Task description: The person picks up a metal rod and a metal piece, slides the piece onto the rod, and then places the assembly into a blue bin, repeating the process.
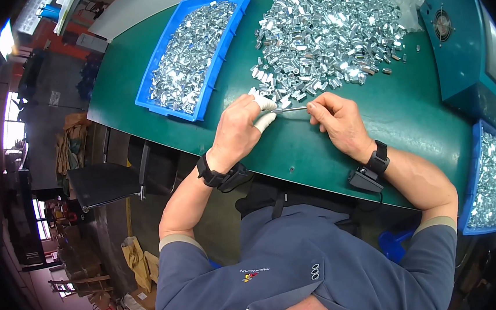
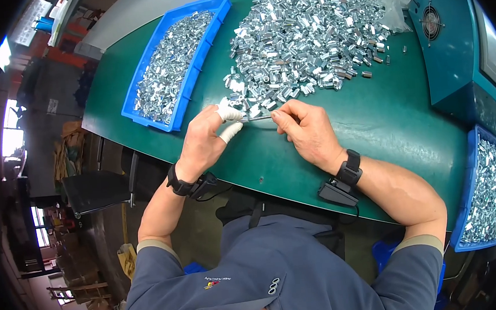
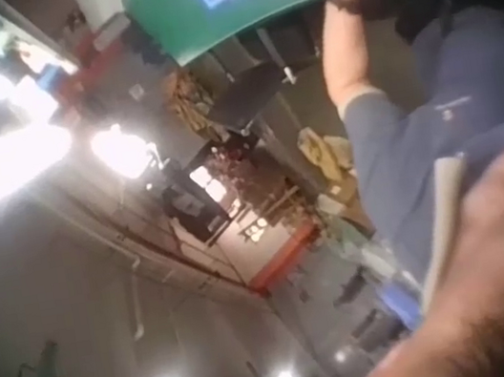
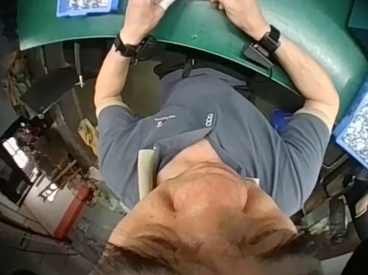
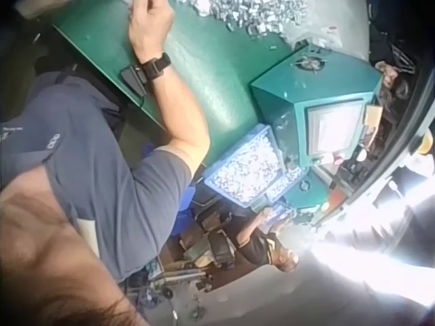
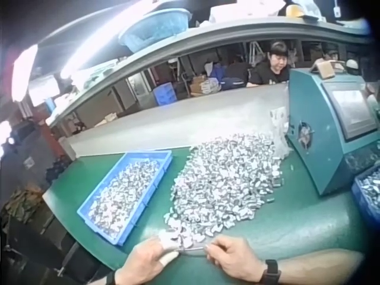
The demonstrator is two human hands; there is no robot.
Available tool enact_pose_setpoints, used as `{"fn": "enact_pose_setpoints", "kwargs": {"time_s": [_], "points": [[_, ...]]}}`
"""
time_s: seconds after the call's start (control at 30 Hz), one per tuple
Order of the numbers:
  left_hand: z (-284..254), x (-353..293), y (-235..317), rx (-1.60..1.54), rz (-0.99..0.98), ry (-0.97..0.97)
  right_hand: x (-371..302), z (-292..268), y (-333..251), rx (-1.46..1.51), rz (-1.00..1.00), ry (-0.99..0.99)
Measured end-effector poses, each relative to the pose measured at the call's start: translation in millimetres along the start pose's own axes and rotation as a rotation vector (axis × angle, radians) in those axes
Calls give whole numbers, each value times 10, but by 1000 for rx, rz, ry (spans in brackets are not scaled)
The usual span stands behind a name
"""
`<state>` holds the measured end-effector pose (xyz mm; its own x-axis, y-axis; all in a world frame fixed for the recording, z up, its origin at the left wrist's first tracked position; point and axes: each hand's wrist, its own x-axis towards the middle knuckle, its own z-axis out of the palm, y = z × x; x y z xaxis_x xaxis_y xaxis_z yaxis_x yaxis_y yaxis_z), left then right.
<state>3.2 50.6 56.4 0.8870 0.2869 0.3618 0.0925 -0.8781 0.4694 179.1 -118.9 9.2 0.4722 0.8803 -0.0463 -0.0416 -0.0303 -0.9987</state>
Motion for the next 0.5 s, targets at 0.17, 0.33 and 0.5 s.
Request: {"fn": "enact_pose_setpoints", "kwargs": {"time_s": [0.17, 0.33, 0.5], "points": [[43, 6, 60, -35, -24, -7, -18, 16, -19, -22, -43, -11], [116, -16, 57, -113, -62, 6, -18, 5, -3, -17, -6, -26], [145, -19, 64, -182, -89, 21, -13, -13, -36, -30, 17, -50]]}}
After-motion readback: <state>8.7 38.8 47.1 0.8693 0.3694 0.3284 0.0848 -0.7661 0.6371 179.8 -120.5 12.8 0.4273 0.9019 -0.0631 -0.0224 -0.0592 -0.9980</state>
